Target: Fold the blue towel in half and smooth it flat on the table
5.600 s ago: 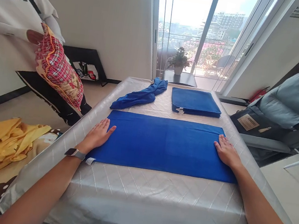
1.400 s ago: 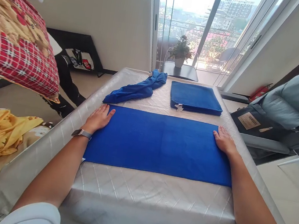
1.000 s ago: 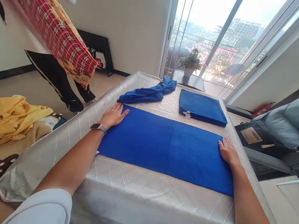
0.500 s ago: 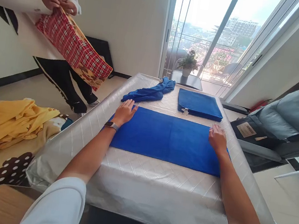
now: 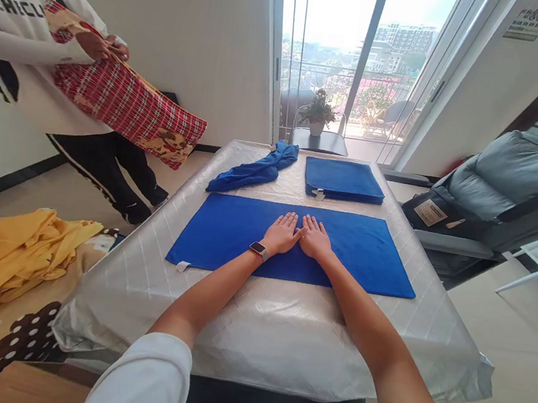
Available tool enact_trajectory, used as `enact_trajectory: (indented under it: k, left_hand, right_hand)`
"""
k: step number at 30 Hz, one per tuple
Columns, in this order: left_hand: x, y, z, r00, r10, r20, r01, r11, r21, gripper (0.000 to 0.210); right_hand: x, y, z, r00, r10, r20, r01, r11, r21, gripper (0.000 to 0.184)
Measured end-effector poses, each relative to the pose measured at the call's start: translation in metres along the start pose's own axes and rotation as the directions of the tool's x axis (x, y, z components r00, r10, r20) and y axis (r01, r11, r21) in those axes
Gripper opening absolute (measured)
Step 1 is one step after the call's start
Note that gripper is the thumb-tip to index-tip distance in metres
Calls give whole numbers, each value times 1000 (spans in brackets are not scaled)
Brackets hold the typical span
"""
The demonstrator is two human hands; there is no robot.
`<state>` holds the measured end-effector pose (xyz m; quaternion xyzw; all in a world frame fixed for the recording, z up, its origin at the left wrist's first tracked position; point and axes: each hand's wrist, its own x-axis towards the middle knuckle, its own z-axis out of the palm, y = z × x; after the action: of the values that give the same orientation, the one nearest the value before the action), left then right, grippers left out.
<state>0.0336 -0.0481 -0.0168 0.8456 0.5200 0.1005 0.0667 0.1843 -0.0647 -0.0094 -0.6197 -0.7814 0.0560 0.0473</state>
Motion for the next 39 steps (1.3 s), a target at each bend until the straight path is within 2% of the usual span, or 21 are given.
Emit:
enact_trajectory:
  k: [3, 5, 9, 12, 14, 16, 21, 27, 31, 33, 35, 37, 39]
  left_hand:
    - [-8, -17, -6, 999, -37, 29, 37, 999, 19, 88]
    - [-17, -39, -12, 995, -93, 45, 91, 995, 38, 89]
    - [-50, -113, -34, 964, -262, 44, 257, 961, 98, 88]
    - [-82, -175, -52, 907, -420, 20, 414, 901, 127, 86]
    - [-100, -206, -60, 867, -498, -20, 496, 859, 123, 85]
    - [-111, -223, -63, 852, -520, -55, 523, 847, 98, 85]
    - [-115, -226, -60, 853, -518, -62, 521, 852, 56, 91]
    - [-116, -228, -60, 853, -517, -74, 520, 853, 41, 85]
    - [-118, -223, -65, 842, -534, -77, 538, 842, 43, 83]
    - [-118, -218, -70, 832, -548, -86, 553, 831, 55, 82]
    - [-120, -212, -74, 829, -548, -113, 557, 827, 78, 82]
    - [-121, -204, -77, 843, -512, -161, 532, 840, 112, 81]
    - [-122, -187, -77, 881, -444, -166, 466, 874, 136, 81]
  right_hand:
    - [-5, 28, -7, 997, 76, 21, -76, 997, -3, 73]
    - [-14, 59, -13, 990, 140, 30, -139, 990, -22, 74]
    - [-46, 150, -23, 961, 275, 19, -273, 959, -71, 74]
    - [-73, 209, -26, 919, 393, -9, -393, 917, -70, 75]
    - [-85, 231, -26, 909, 416, -14, -416, 907, -66, 74]
    - [-89, 239, -25, 909, 416, -18, -416, 907, -65, 73]
    - [-87, 238, -22, 913, 407, -44, -408, 911, -54, 71]
    - [-89, 242, -22, 924, 375, -75, -379, 924, -47, 72]
    - [-91, 235, -26, 922, 381, -71, -386, 921, -60, 69]
    - [-93, 227, -31, 912, 396, -105, -404, 912, -74, 67]
    - [-98, 215, -37, 899, 394, -191, -418, 902, -109, 66]
    - [-105, 196, -42, 892, 350, -287, -401, 904, -145, 65]
    - [-112, 165, -45, 903, 272, -334, -338, 927, -160, 65]
